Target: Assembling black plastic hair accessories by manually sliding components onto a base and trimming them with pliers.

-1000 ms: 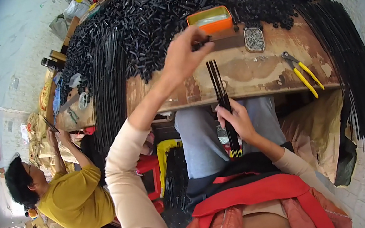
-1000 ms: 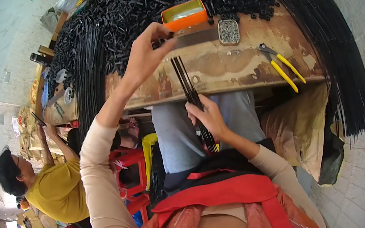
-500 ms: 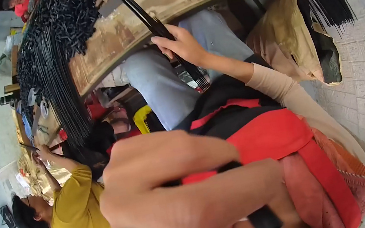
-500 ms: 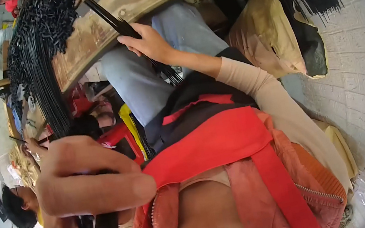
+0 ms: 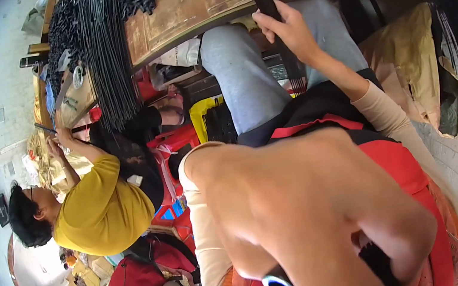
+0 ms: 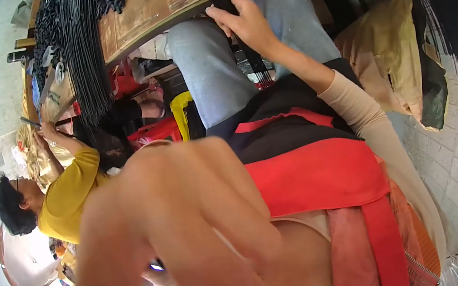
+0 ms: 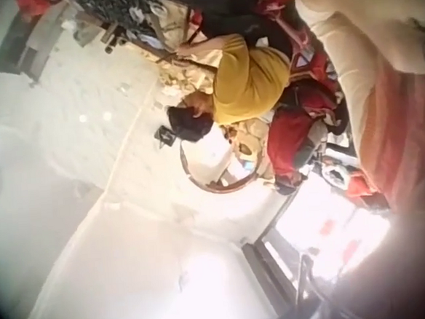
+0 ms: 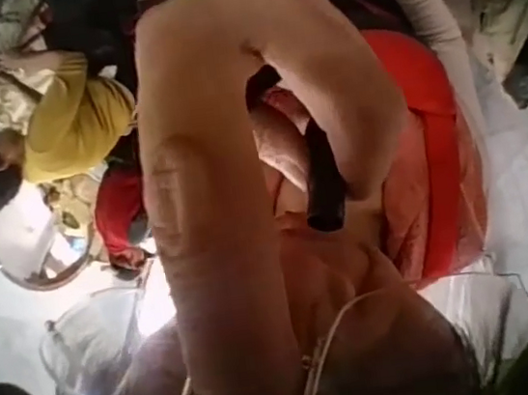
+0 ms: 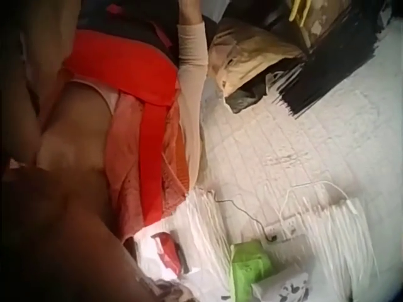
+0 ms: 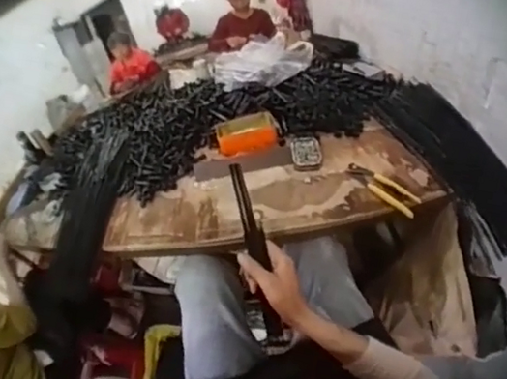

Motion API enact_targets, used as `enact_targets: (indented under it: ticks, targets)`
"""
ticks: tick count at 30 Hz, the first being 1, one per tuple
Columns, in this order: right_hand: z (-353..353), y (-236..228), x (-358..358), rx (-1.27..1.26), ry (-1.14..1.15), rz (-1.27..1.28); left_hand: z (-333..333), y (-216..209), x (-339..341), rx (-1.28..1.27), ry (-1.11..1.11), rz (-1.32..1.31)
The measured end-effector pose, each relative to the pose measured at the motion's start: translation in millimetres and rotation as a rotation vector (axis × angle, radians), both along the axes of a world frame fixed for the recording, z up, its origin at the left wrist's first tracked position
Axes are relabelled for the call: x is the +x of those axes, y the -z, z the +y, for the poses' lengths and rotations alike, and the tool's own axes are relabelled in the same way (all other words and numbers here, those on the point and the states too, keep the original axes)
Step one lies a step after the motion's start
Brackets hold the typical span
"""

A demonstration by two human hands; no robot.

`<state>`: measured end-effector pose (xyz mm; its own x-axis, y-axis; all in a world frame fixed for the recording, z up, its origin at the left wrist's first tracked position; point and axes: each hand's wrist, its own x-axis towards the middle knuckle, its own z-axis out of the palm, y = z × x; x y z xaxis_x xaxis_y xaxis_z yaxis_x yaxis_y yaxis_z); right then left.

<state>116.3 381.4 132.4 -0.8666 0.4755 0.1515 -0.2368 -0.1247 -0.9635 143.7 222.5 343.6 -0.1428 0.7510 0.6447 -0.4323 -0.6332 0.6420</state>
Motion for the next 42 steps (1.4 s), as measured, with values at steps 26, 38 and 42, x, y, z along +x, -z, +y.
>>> enact_targets:
  ticks: [26, 38, 42]
  targets:
    - [-4, -2, -3, -0.009, 0.015, -0.053, 14, 10, 6, 0.038, 0.022, -0.120]
    - [-9, 2, -8, -0.024, 0.011, -0.072, 20, 0, 6, 0.047, 0.036, -0.143]
    - [-11, -6, -13, -0.053, 0.019, -0.058, 23, -10, 5, 0.067, 0.045, -0.115]
